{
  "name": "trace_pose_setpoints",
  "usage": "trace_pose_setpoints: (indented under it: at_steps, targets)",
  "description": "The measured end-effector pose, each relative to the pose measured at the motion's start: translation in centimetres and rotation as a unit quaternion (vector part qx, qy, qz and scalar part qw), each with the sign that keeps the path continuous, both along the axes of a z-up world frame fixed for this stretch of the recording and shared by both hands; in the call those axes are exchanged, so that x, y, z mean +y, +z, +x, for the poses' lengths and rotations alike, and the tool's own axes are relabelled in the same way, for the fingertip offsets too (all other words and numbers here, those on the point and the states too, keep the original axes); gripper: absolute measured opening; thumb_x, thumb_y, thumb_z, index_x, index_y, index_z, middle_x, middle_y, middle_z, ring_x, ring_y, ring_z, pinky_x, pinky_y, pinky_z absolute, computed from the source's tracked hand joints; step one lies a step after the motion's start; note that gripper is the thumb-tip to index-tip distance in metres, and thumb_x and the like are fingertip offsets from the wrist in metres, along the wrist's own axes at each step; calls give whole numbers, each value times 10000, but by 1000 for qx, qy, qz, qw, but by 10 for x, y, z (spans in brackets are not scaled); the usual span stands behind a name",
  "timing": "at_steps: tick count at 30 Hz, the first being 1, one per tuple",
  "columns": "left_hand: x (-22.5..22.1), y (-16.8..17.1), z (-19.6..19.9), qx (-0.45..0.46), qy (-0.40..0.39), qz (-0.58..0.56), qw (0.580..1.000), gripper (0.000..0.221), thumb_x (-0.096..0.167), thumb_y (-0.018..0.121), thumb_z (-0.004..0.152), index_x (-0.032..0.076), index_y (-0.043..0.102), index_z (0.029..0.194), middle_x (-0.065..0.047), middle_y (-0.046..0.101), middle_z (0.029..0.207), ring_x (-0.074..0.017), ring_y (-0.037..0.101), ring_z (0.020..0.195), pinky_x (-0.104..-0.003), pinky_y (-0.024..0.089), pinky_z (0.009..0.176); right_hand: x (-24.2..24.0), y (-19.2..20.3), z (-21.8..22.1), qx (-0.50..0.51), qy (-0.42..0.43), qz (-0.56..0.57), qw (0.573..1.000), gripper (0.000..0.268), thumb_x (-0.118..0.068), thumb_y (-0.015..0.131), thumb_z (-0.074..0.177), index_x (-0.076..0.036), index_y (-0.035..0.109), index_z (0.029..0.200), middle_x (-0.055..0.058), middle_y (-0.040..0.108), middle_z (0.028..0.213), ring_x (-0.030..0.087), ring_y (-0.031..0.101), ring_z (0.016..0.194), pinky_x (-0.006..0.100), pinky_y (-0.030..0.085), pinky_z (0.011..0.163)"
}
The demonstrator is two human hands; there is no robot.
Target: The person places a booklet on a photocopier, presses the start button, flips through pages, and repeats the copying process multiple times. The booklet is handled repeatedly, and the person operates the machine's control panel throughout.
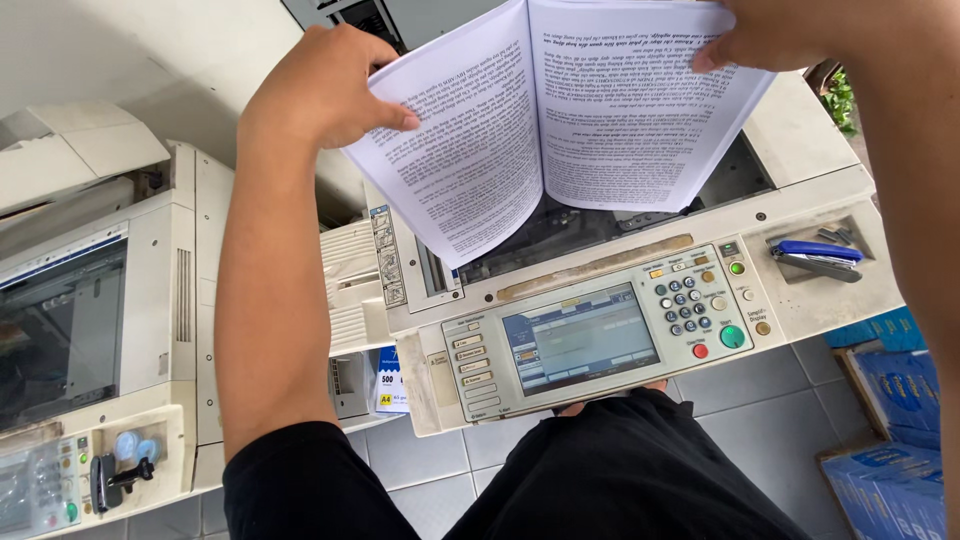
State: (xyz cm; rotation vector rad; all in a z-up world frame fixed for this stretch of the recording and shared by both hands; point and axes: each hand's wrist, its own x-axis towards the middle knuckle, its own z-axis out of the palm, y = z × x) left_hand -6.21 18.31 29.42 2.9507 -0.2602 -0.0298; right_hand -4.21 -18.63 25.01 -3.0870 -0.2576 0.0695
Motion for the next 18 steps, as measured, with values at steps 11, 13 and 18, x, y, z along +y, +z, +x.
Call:
trace_pose_setpoints:
  at_steps: [11, 13, 18]
  targets:
    - [72, -14, -27, -207, -94, 32, 973, 143, 180, 792, 989, 132, 801, 1124, -117, 744, 981, -342, 639, 883, -450, 511, 821, 26, -10, 18, -187, 188, -9, 964, 211, -280, 730, 1002, -165, 799, 1164, 96, 753, 812, 252, 717, 688, 421, 580, 632]
    - [98, -33, -40, -280, -129, 39, 951, 169, 86, 757, 988, 131, 794, 1147, -63, 756, 1087, -304, 633, 937, -427, 512, 880, 48, -32, 13, -273, 194, -45, 941, 198, -318, 718, 987, -283, 806, 1161, 41, 751, 766, 214, 717, 703, 381, 573, 628]
    - [136, -120, -73, -381, -101, 77, 916, 290, -16, 738, 982, 171, 783, 1199, 32, 761, 1292, -217, 637, 1036, -367, 527, 911, 91, -93, 0, -360, 284, 56, 887, 307, -87, 692, 971, -262, 811, 1193, -19, 796, 1015, 126, 727, 761, 283, 542, 565]
